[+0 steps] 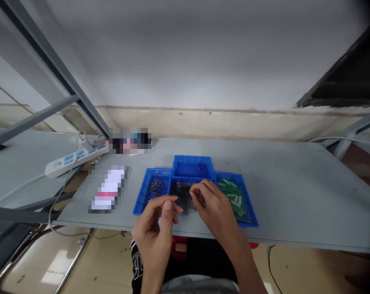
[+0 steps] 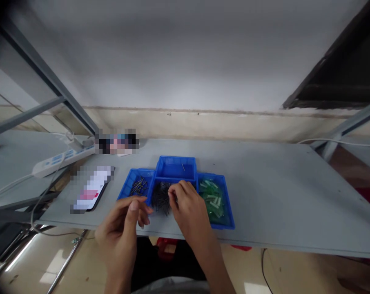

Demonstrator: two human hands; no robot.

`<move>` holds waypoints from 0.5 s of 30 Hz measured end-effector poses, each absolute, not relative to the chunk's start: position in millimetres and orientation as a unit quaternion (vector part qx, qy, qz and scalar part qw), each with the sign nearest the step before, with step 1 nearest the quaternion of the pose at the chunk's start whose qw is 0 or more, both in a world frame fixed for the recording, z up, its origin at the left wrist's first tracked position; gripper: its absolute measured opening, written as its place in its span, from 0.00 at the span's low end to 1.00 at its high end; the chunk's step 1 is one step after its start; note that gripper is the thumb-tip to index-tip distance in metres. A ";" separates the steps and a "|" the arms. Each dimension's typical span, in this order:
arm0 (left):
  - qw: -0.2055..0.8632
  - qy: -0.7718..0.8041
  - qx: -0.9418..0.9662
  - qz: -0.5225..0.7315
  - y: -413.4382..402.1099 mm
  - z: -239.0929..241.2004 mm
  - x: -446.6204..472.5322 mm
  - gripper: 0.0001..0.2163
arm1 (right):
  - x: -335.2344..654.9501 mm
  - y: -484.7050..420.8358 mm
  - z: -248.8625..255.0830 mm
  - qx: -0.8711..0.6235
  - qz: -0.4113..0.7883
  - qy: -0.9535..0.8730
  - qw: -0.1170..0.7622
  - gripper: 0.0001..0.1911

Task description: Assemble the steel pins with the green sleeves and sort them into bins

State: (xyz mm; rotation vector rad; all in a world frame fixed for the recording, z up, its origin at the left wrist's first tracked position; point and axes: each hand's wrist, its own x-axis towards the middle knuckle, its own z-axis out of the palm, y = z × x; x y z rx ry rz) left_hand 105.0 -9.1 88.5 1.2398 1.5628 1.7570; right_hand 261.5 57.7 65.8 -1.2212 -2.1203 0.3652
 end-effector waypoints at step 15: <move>0.223 0.565 0.384 0.695 -13.5 78.3 95.5 0.08 | 242.0 65.3 54.6 -0.523 0.053 -0.837 0.150 0.04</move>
